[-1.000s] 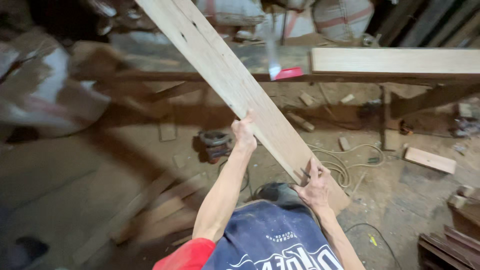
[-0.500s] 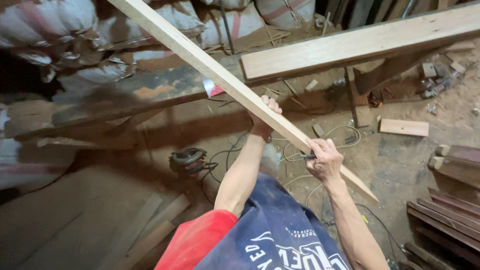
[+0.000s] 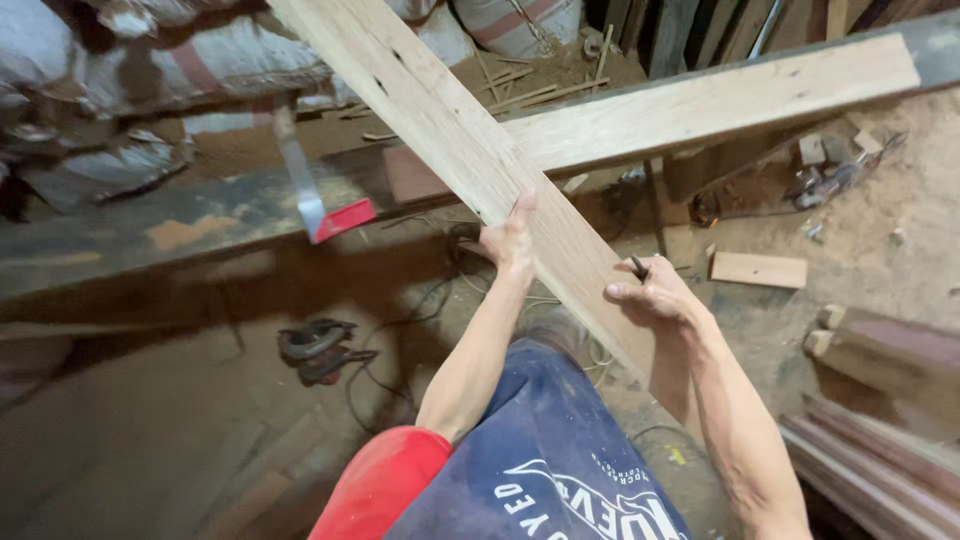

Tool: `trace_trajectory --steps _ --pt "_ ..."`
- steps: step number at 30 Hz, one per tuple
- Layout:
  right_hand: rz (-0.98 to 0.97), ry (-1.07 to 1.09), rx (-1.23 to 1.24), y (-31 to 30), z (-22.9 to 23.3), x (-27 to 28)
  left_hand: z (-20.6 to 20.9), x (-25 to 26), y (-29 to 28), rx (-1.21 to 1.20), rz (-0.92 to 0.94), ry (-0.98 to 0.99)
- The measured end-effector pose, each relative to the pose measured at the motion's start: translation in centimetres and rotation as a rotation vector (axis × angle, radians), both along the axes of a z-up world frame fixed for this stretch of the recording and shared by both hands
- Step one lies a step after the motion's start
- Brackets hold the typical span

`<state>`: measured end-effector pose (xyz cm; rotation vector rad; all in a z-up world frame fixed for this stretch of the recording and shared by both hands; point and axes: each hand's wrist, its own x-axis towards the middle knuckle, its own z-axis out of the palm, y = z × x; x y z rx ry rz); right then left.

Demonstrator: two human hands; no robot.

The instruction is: The person uses a combination square and a pencil to mark straight lines on several wooden planks. They repeatedly position the square, draw lines, and reposition the wood to mark different sections.

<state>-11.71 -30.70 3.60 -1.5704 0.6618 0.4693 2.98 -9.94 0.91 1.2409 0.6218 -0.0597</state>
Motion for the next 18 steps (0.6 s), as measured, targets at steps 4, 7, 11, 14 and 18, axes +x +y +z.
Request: trace_trajectory --steps 4,7,11,14,18 --pt "0.144 -0.1 -0.004 -7.8 0.1 4.1 -1.4 2.3 -8.4 -0.304 0.183 -0.124" --pt "0.245 0.022 -0.1 -14.1 2.1 7.6 -1.0 2.8 -13.4 -0.26 0.253 -0.114" --pt "0.514 -0.108 -0.412 -18.7 5.0 10.0 1.1 3.2 -16.5 -0.112 0.225 0.078" --pt "0.719 -0.37 -0.763 -19.1 6.0 10.6 2.1 3.5 -17.6 0.118 0.179 0.118" --pt "0.842 -0.649 -1.136 -17.6 6.9 9.5 0.9 3.5 -17.3 -0.068 0.231 -0.006"
